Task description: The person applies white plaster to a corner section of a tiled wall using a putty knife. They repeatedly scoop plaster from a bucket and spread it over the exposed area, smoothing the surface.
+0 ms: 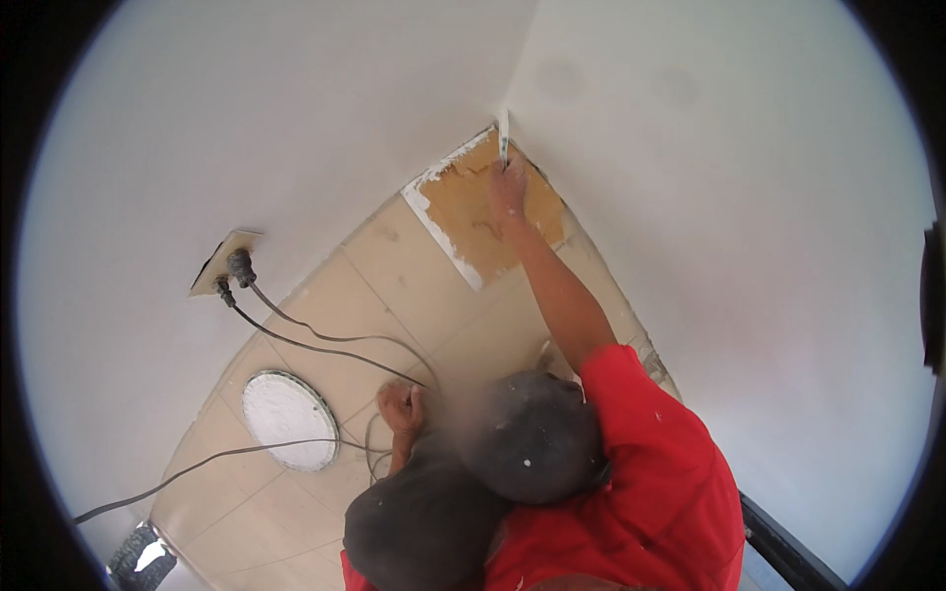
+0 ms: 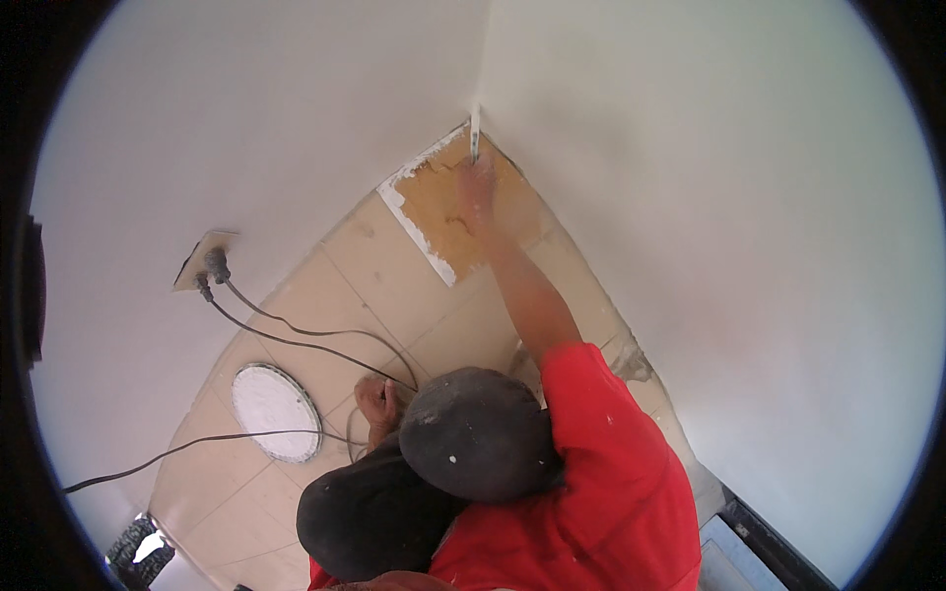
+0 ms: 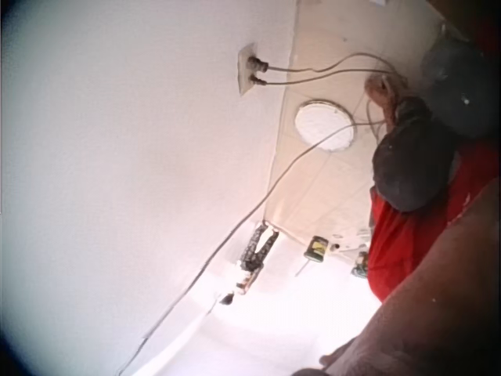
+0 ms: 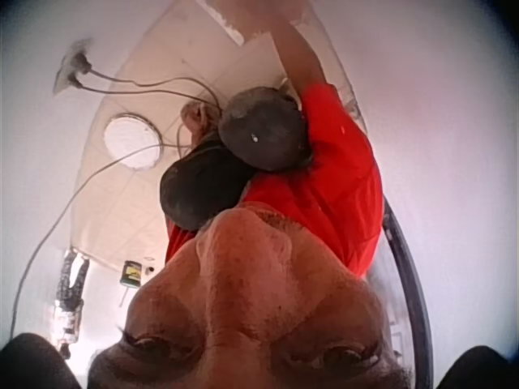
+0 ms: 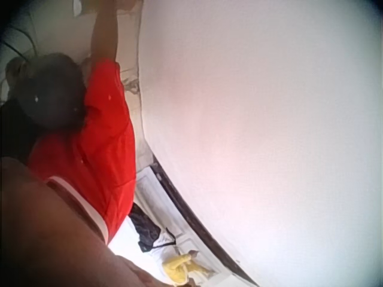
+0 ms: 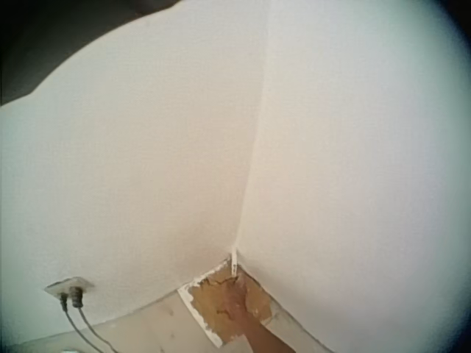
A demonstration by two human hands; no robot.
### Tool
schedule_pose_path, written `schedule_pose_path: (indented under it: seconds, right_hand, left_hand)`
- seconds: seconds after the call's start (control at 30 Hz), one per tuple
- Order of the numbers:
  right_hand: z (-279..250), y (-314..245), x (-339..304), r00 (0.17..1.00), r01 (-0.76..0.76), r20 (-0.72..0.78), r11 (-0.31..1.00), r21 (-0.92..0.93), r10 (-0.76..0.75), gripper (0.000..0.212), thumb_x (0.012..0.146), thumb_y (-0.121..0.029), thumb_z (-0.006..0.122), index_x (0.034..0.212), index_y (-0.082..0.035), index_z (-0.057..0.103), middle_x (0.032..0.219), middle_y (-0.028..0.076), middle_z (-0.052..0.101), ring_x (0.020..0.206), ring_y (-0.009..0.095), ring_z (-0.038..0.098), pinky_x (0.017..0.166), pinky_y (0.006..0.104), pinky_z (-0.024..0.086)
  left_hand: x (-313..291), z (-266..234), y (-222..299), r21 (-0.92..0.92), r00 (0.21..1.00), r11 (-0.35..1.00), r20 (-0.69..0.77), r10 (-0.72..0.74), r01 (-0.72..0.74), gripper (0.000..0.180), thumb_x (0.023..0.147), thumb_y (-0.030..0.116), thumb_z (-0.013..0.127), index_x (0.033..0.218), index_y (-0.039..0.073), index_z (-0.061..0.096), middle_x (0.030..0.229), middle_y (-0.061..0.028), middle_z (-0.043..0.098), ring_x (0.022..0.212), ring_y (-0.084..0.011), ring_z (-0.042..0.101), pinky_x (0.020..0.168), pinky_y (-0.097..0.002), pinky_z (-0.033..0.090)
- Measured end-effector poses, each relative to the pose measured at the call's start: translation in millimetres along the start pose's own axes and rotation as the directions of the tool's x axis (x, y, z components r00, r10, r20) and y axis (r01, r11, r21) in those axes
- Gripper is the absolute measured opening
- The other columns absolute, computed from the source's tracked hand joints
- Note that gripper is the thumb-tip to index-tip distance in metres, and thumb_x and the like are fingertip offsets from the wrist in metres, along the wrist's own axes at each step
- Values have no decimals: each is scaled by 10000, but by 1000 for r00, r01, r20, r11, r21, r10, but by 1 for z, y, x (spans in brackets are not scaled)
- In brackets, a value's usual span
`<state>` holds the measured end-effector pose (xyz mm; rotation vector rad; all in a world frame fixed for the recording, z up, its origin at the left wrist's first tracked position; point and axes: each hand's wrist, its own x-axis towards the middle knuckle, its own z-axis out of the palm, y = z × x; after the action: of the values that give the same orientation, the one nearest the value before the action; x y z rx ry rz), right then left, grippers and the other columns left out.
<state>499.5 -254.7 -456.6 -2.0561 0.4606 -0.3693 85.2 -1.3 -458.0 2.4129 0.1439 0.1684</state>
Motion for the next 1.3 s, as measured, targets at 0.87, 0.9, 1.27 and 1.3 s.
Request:
schedule_pose_path:
  seconds: [0.87, 0.9, 1.27, 1.3]
  right_hand:
    - [-77, -188, 17, 978, 162, -183, 926, 342, -103, 190, 992, -168, 569, 993, 1, 481, 775, 233, 614, 766, 458, 630, 718, 534, 474]
    - [-73, -182, 17, 982, 151, -157, 944, 293, -109, 192, 989, -167, 572, 995, 4, 485, 783, 231, 619, 767, 454, 636, 716, 533, 478]
    - [-71, -136, 34, 993, 94, -81, 985, 143, -83, 208, 978, -186, 598, 909, -5, 523, 786, 111, 577, 678, 212, 572, 623, 406, 478]
    - [-80, -150, 45, 996, 75, -66, 967, 245, -60, 192, 987, -176, 589, 924, -10, 514, 781, 96, 570, 641, 184, 549, 576, 377, 460]
  left_hand:
    - [-2, 3, 0, -2, 1000, 1000, -19, -21, 21, 302, 903, 227, 666, 683, 57, 549, 686, -133, 522, 744, -348, 509, 773, -459, 368]
    - [-4, 2, -3, 3, 1000, 1000, 0, -31, 31, 295, 902, 227, 667, 688, 58, 553, 689, -133, 527, 746, -349, 510, 773, -461, 366]
    - [-9, 8, -13, 25, 1000, 999, -6, 27, -27, 261, 877, 218, 695, 709, 61, 572, 706, -134, 548, 734, -364, 513, 732, -483, 366]
    - [-7, 11, -10, 2, 999, 999, -5, 36, -36, 263, 876, 217, 697, 706, 61, 571, 708, -134, 549, 733, -363, 513, 732, -482, 366]
